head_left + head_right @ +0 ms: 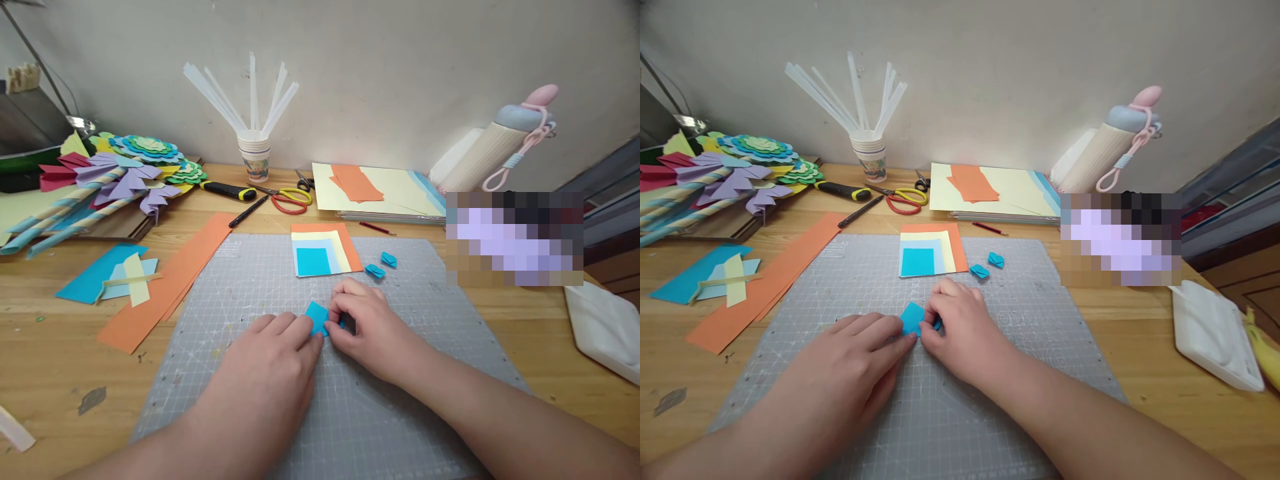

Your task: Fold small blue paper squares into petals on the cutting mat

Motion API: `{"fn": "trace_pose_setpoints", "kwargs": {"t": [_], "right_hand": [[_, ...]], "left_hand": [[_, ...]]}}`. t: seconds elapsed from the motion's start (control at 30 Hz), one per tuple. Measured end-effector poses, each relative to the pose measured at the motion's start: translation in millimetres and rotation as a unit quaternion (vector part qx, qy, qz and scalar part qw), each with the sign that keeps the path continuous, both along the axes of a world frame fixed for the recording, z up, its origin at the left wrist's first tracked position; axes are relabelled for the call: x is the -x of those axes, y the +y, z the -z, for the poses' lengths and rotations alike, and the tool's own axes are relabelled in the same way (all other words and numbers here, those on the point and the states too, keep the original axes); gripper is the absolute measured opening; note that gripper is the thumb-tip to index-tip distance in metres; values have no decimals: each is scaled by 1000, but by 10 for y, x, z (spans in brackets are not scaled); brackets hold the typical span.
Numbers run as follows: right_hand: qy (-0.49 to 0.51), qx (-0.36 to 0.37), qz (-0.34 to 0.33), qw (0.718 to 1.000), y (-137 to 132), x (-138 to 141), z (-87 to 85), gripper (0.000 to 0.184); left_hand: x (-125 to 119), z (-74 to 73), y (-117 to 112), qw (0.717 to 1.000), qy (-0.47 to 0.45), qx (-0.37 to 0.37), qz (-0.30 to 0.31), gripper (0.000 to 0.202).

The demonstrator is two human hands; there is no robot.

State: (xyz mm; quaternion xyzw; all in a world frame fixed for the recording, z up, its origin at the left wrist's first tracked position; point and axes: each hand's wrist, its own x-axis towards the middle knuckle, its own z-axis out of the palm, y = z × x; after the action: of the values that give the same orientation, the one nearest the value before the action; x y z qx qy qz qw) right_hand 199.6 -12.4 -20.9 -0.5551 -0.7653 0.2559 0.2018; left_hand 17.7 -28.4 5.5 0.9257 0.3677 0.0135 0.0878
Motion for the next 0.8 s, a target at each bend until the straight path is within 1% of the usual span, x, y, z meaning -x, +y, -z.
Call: {"fn": "trace_pose_setpoints", "kwargs": {"t": [0.17, 0.23, 0.33, 0.37, 0.4, 0.43, 0.47, 0.5, 0.57, 0.7, 0.8], "right_hand": [[-3, 4, -2, 1000, 16, 3, 14, 15], [3, -9, -1, 1000, 19, -4, -6, 13], [20, -80, 8, 997, -35, -25, -107, 6], [10, -112, 2, 994, -74, -29, -153, 12], [-15, -124, -26, 992, -120, -30, -198, 21], [-54, -126, -47, 989, -172, -27, -235, 31], [-93, -116, -65, 987, -224, -20, -262, 37], [-126, -105, -72, 984, -272, -9, -276, 37], [-156, -95, -81, 980, -341, 17, -271, 34], [-181, -94, -84, 975, -375, 49, -219, 33], [-198, -82, -85, 973, -367, 59, -217, 34]], "left_hand": [[-11, 2, 6, 1000, 5, 10, -2, 20], [-17, 2, 10, 1000, 5, 12, -4, 21], [-17, -4, 10, 1000, 1, 22, -9, 23], [-15, -7, 8, 1000, 0, 25, -11, 24], [-12, -11, 6, 1000, -1, 28, -14, 24], [-10, -13, 4, 999, -4, 29, -14, 24], [-7, -13, 2, 999, -7, 30, -13, 24], [-6, -12, 1, 999, -9, 31, -11, 23], [-6, -5, 1, 999, -10, 32, -6, 22], [-11, 8, 9, 1000, 1, 27, -8, 20], [-8, 8, 13, 1000, 0, 29, -4, 20]]}}
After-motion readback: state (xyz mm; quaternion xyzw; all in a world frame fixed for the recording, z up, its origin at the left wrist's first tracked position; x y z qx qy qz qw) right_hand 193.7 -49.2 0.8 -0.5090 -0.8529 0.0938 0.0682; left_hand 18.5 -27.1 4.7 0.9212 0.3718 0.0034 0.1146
